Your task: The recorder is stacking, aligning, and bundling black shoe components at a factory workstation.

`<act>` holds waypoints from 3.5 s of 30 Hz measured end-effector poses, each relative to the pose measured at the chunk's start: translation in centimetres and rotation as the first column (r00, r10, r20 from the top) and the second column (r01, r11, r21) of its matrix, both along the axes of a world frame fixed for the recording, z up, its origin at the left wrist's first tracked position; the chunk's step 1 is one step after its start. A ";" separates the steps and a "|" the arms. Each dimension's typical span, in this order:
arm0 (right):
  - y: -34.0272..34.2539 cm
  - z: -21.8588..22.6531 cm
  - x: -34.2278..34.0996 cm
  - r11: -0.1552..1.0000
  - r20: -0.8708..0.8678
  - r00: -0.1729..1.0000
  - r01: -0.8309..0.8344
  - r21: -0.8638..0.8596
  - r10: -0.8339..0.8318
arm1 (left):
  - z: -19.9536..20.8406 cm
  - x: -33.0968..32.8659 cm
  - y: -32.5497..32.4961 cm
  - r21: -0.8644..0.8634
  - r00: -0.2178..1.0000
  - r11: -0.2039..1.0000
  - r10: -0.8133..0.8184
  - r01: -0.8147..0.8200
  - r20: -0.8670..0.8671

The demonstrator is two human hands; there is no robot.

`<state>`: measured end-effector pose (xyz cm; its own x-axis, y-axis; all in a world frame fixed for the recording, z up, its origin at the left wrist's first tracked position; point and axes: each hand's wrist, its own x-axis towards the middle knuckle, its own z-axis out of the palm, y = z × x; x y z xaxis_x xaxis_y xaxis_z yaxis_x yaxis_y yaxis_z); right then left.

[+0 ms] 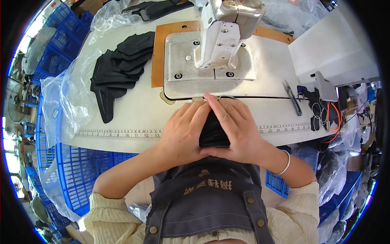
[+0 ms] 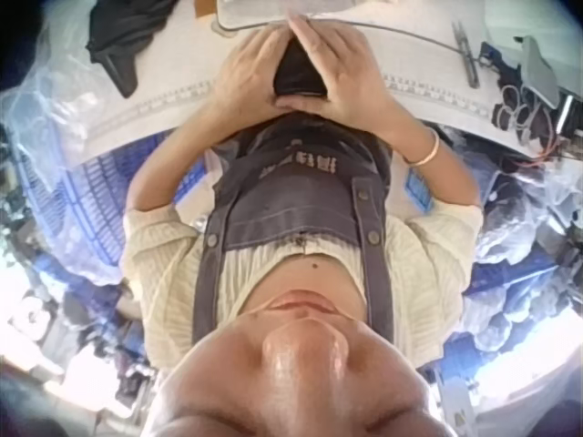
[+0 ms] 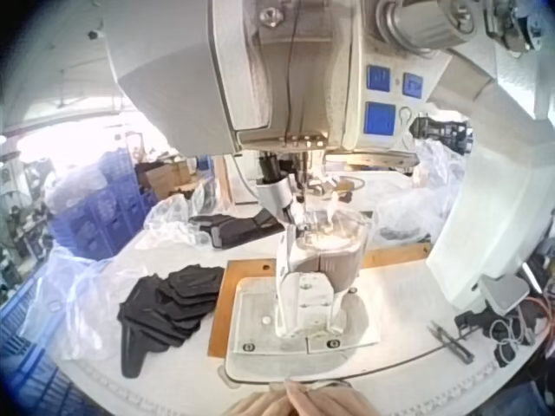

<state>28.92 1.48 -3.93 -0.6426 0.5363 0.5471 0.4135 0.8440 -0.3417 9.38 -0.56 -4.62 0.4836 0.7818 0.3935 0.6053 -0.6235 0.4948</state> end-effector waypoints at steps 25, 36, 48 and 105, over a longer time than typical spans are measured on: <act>-1.3 1.3 7.7 0.672 -0.536 0.787 -0.221 -0.707 -0.305 | 0.4 -0.6 0.2 -0.118 0.992 0.993 0.043 -0.029 0.115; -1.8 0.6 3.5 0.988 0.245 0.966 0.111 -0.110 -0.081 | 0.9 -0.1 0.0 -0.133 0.999 0.991 0.022 -0.018 0.026; -0.8 1.3 3.8 0.912 0.177 0.980 -0.008 -0.410 0.089 | 1.0 0.3 0.2 -0.145 0.999 0.988 0.049 -0.051 -0.017; 2.1 0.9 0.6 0.939 0.170 0.961 -0.160 -0.304 0.218 | -1.1 -3.1 -0.5 -0.146 0.997 0.989 -0.012 0.022 0.072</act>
<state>29.53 3.63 -3.06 -0.8268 0.5083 0.2409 0.3398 0.7926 -0.5063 6.32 -1.09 -5.72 0.4722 0.8255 0.3091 0.5552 -0.5509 0.6231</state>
